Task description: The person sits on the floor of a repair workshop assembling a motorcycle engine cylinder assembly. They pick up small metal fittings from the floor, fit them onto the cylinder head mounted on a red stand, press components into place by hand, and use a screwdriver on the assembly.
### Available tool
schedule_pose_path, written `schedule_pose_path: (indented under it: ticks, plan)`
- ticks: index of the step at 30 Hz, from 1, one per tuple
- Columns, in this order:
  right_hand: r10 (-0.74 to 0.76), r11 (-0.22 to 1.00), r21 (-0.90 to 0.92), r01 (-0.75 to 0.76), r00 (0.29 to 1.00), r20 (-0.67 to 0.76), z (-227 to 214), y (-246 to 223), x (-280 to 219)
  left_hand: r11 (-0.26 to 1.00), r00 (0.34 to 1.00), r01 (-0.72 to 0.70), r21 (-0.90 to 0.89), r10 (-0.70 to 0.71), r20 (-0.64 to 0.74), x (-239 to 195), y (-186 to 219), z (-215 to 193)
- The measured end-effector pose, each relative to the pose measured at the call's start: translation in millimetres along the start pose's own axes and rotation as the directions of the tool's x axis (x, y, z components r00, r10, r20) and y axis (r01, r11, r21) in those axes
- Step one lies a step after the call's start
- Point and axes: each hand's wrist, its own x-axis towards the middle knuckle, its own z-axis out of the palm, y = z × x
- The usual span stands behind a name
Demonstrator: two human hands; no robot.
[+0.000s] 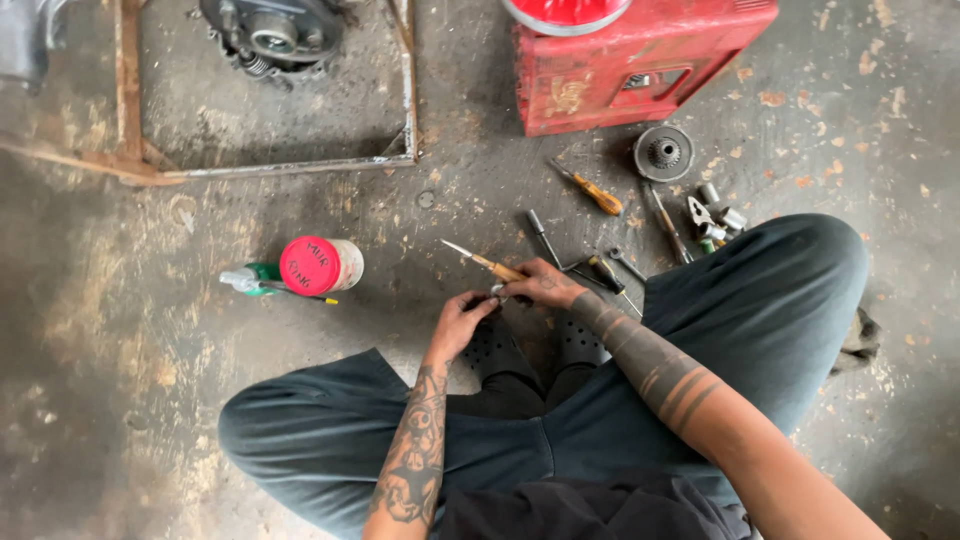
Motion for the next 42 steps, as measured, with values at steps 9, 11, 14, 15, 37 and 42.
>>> schedule_pose_path:
  ticks: [9,11,14,15,37,42]
  plan:
    - [0.030,0.996,-0.082,-0.027,0.999,0.037,5.6,-18.3,-3.4,0.998,0.998,-0.026,-0.053,0.023,-0.053,-3.8,10.7,-7.5]
    - [0.037,0.999,-0.028,-0.037,0.999,0.027,3.4,-25.4,-7.8,0.997,1.000,-0.023,-0.070,0.022,-0.023,-3.3,11.2,-7.1]
    - [0.036,0.999,-0.023,-0.036,0.999,0.012,4.3,-30.7,-13.6,0.998,0.999,-0.049,-0.046,0.049,-0.002,0.1,4.0,-0.1]
    - [0.037,0.999,-0.026,-0.037,0.999,0.016,3.8,-29.8,-13.0,0.998,0.999,-0.046,-0.049,0.046,-0.006,1.1,2.9,0.3]
    - [0.045,0.985,-0.141,-0.102,0.931,-0.363,-27.2,8.8,20.1,0.977,0.949,0.070,0.200,-0.003,-0.315,110.3,7.8,-77.3]
    - [0.040,0.987,-0.130,-0.097,0.924,-0.381,-40.6,16.4,39.2,0.942,0.933,0.172,0.288,-0.062,-0.353,152.0,19.6,-90.3]
